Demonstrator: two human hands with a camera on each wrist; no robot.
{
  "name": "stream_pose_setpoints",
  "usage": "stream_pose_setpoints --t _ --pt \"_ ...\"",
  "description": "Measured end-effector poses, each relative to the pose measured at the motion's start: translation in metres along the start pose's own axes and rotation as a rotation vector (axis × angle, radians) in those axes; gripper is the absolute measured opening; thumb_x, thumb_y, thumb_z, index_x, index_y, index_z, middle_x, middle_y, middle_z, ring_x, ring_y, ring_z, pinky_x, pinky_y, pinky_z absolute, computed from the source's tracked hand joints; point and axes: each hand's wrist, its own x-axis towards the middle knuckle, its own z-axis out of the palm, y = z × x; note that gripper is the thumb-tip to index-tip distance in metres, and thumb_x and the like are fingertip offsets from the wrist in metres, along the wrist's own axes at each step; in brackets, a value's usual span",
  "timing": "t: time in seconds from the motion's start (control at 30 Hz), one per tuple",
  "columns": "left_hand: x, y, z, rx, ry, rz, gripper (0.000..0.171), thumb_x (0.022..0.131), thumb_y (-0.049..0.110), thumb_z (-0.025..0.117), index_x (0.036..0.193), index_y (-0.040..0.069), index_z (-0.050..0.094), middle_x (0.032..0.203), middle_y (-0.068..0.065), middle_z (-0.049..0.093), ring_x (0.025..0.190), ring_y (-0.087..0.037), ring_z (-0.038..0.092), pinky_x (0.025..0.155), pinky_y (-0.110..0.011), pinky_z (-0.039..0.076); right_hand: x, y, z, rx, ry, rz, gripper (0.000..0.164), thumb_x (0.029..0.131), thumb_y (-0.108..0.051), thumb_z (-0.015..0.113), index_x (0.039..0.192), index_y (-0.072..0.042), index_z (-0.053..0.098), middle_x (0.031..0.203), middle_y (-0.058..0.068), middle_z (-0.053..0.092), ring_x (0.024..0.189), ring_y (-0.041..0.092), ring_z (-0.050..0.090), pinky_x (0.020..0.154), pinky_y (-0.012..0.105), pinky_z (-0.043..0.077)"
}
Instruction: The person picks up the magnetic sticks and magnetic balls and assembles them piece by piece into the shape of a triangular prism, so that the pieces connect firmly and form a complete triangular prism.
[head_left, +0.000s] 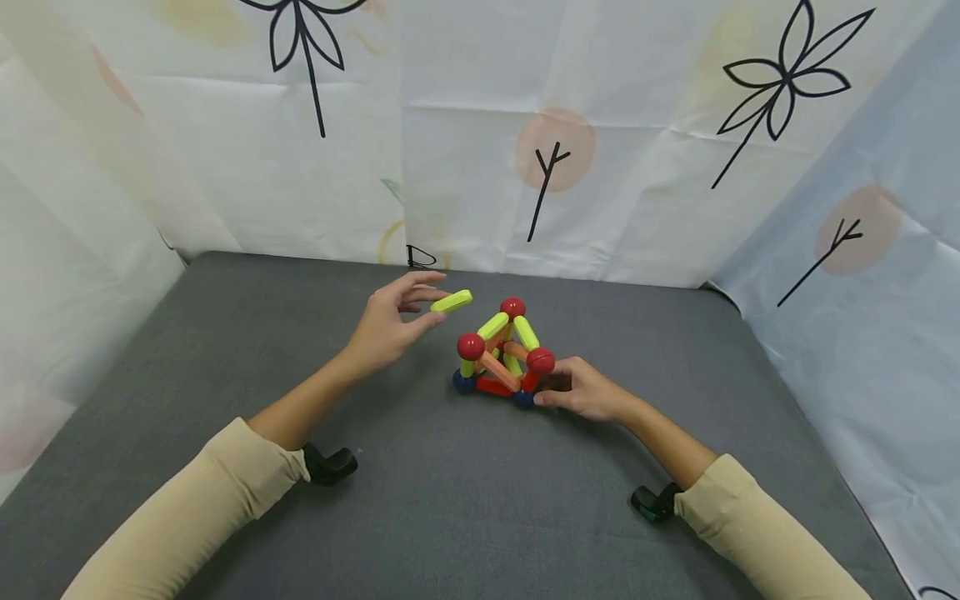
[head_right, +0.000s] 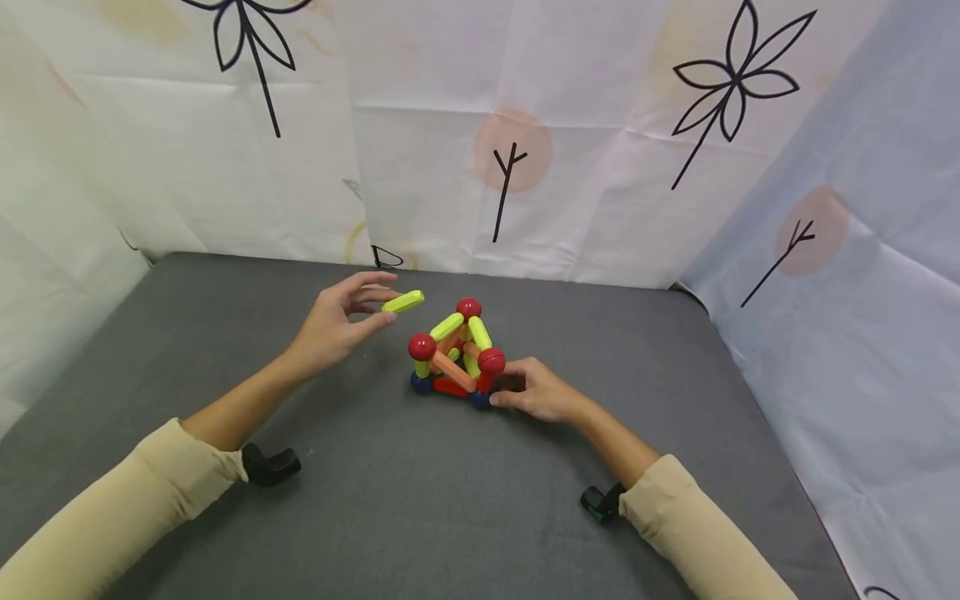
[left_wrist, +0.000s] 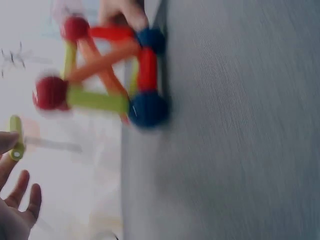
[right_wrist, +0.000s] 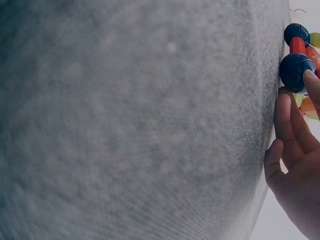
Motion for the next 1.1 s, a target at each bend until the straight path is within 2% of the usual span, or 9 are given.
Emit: stream_pose_setpoints --t 0.07,0.17,0.37,0.5,0.63,0.93,1.0,1.1 --pt "0.0 0.011 0.009 -0.023 -0.017 0.07 0.046 0.089 0.001 0.073 0.132 0.004 0.058 0.121 -0.013 0.069 0.113 -0.024 0.064 0.091 -0.049 0.05 0.0 0.0 0.0 0.002 -0.002 -0.005 0.026 0.091 -0.001 0.07 0.117 0.004 0.067 0.106 0.013 0.071 0.094 0.026 0.065 0.084 0.033 0.054" --pt "-0.001 0.023 0.022 -0.026 -0.074 0.138 0.046 0.089 0.002 0.073 0.132 0.005 0.059 0.122 -0.009 0.069 0.113 -0.02 0.065 0.095 -0.046 0.049 0.0 0.0 0.0 0.005 -0.001 -0.008 0.026 0.091 -0.001 0.07 0.116 0.004 0.067 0.105 0.013 0.071 0.093 0.026 0.065 0.082 0.032 0.054" --pt "-0.004 0.029 0.039 0.028 -0.205 0.191 0.051 0.086 -0.001 0.076 0.133 0.002 0.058 0.118 -0.007 0.07 0.117 -0.021 0.061 0.099 -0.046 0.044 0.0 -0.001 -0.001 0.016 -0.007 -0.009 0.025 0.092 -0.001 0.068 0.116 0.004 0.067 0.105 0.014 0.071 0.093 0.026 0.065 0.082 0.031 0.054" --pt "-0.005 0.028 0.043 0.062 -0.248 0.191 0.051 0.084 -0.002 0.077 0.132 0.002 0.059 0.117 -0.007 0.07 0.119 -0.024 0.056 0.096 -0.042 0.046 0.0 -0.001 0.0 0.03 -0.015 -0.011 0.025 0.093 -0.001 0.067 0.117 0.004 0.066 0.105 0.015 0.071 0.093 0.027 0.065 0.082 0.031 0.054" --pt "-0.004 0.032 0.046 0.139 -0.284 0.168 0.048 0.086 0.0 0.076 0.132 0.005 0.061 0.12 -0.009 0.067 0.12 -0.024 0.052 0.091 -0.041 0.049 0.0 -0.002 0.001 0.047 -0.02 -0.011 0.026 0.093 -0.001 0.067 0.118 0.005 0.065 0.107 0.016 0.07 0.093 0.027 0.064 0.081 0.03 0.054" --pt "-0.004 0.032 0.048 0.295 -0.297 0.125 0.047 0.087 0.005 0.076 0.132 0.011 0.062 0.125 -0.007 0.063 0.124 -0.025 0.049 0.095 -0.051 0.044 0.0 -0.001 0.0 0.034 -0.012 -0.024 0.028 0.092 -0.001 0.068 0.12 0.005 0.065 0.107 0.015 0.07 0.094 0.028 0.065 0.083 0.031 0.054" --pt "-0.003 0.03 0.048 0.295 -0.294 0.122 0.047 0.087 0.005 0.076 0.132 0.011 0.062 0.125 -0.007 0.062 0.124 -0.025 0.05 0.093 -0.048 0.047 0.0 0.0 0.0 0.026 -0.008 -0.025 0.028 0.092 -0.001 0.068 0.119 0.004 0.066 0.106 0.014 0.07 0.093 0.028 0.065 0.083 0.031 0.054" --pt "-0.003 0.027 0.046 0.246 -0.294 0.129 0.049 0.086 0.005 0.077 0.133 0.01 0.061 0.125 -0.008 0.062 0.121 -0.023 0.052 0.087 -0.039 0.052 0.0 0.0 0.0 0.026 -0.011 -0.022 0.028 0.093 -0.001 0.068 0.12 0.005 0.065 0.106 0.015 0.07 0.092 0.028 0.064 0.082 0.031 0.054"
